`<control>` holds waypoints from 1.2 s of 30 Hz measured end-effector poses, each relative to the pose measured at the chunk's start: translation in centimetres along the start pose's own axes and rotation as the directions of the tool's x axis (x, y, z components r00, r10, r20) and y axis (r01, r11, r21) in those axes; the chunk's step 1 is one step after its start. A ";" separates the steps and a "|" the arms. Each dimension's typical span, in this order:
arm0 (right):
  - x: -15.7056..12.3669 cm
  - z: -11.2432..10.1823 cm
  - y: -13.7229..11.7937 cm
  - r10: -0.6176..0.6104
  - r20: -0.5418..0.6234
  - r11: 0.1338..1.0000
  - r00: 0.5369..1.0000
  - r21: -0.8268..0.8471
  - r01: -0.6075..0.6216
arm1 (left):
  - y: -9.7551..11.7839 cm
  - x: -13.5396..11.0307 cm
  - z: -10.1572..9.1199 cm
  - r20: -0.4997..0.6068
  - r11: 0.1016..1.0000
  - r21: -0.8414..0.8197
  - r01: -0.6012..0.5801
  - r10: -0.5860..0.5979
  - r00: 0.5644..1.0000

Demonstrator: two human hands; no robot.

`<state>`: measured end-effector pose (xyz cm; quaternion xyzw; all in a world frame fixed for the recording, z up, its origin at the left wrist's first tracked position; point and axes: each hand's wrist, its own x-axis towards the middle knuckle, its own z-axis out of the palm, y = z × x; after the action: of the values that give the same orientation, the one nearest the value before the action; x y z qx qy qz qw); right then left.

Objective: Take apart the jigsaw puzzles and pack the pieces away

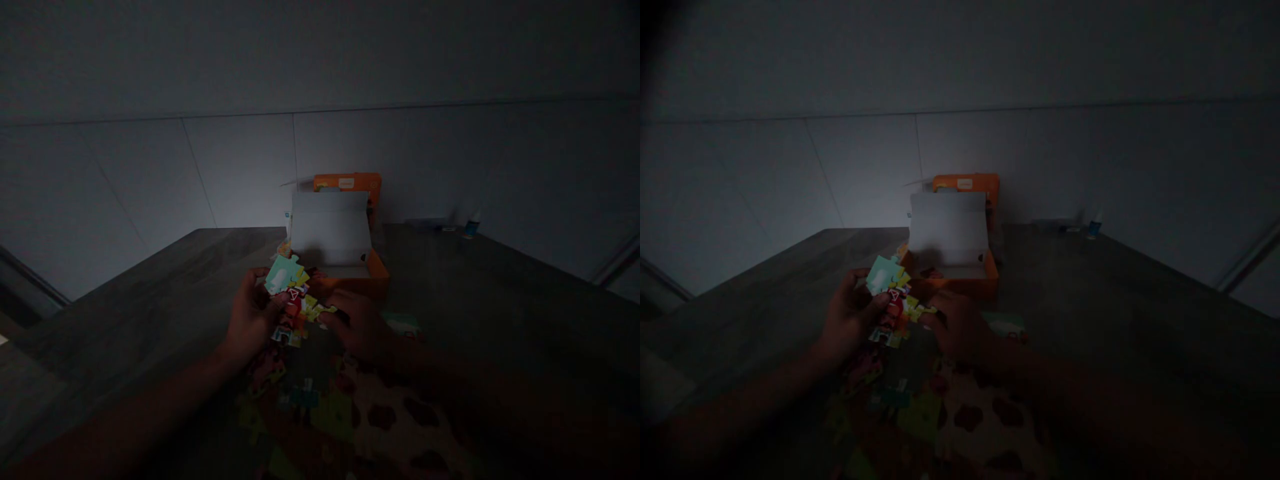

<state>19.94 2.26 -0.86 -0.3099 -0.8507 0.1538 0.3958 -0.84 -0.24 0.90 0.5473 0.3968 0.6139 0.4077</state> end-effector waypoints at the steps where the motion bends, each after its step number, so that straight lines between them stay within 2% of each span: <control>1: 0.0 -0.2 0.1 0.024 0.012 0.999 1.000 0.044 -0.024 | 0.0 0.0 0.0 -0.001 1.000 -0.006 0.003 -0.003 1.000; 5: 0.0 -0.7 0.2 0.134 0.089 0.947 0.987 0.282 -0.154 | 0.1 0.2 0.0 -0.011 1.000 -0.012 0.014 -0.014 1.000; 7: 0.0 -0.7 0.1 0.148 0.128 0.911 0.981 0.369 -0.186 | 0.0 0.2 0.0 -0.007 1.000 -0.016 0.019 -0.019 1.000; 10: 0.1 -0.5 -0.2 0.161 0.201 0.884 0.966 0.407 -0.232 | 0.0 -0.1 0.0 0.022 1.000 -0.015 0.014 -0.014 1.000; 13: 0.3 -0.3 -0.3 0.235 0.266 0.820 0.935 0.462 -0.338 | -0.1 -0.4 0.1 0.020 1.000 -0.003 -0.007 0.007 1.000; 15: 0.3 -0.2 -0.1 0.266 0.256 0.793 0.930 0.491 -0.362 | -0.1 -0.5 0.1 0.021 1.000 0.018 -0.012 0.012 1.000; 18: 0.2 0.1 0.3 0.265 0.251 0.767 0.931 0.531 -0.361 | -0.1 -0.7 0.2 0.078 0.999 0.046 -0.004 0.000 0.997; 21: 0.1 0.2 0.6 0.288 0.305 0.692 0.908 0.588 -0.417 | -0.2 -0.8 0.4 0.123 1.000 -0.007 -0.018 0.019 0.992; 24: 0.1 0.2 0.5 0.298 0.377 0.604 0.877 0.637 -0.479 | -0.5 -0.6 0.5 0.122 0.995 -0.095 -0.004 0.016 0.992; 25: 0.2 0.1 0.4 0.286 0.388 0.600 0.876 0.640 -0.480 | -0.7 -0.5 0.4 0.107 0.993 -0.115 0.001 0.012 0.994; 26: 0.2 -0.1 0.2 0.267 0.382 0.626 0.885 0.629 -0.461 | -0.7 -0.3 0.3 0.082 0.992 -0.129 -0.003 0.014 0.997; 28: 0.2 -0.4 -0.1 0.216 0.320 0.758 0.922 0.540 -0.365 | -0.9 0.2 -0.1 -0.005 0.989 -0.136 -0.054 0.054 0.999; 30: 0.2 -0.7 -0.4 0.157 0.202 0.892 0.967 0.391 -0.226 | -0.9 0.5 -0.6 -0.085 0.991 -0.074 -0.110 0.103 0.991; 31: 0.2 -0.7 -0.5 0.125 0.140 0.934 0.982 0.319 -0.164 | -0.9 0.6 -0.8 -0.085 0.993 -0.016 -0.113 0.112 0.990; 32: 0.1 -0.7 -0.5 0.100 0.079 0.958 0.992 0.260 -0.117 | -0.9 0.6 -1.0 -0.048 0.994 0.049 -0.101 0.103 0.994; 34: 0.0 -0.5 -0.4 0.092 -0.021 0.978 0.996 0.188 -0.086 | -0.9 0.4 -1.2 0.108 0.981 0.174 -0.082 0.064 0.992; 36: 0.0 -0.1 -0.1 0.146 -0.090 0.976 0.985 0.178 -0.128 | -0.9 0.1 -1.3 0.294 0.948 0.294 -0.119 0.028 0.955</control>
<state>19.98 2.20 -0.78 -0.3401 -0.7895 0.2372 0.4525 -2.05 0.10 -0.03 0.7018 0.4039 0.4735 0.3467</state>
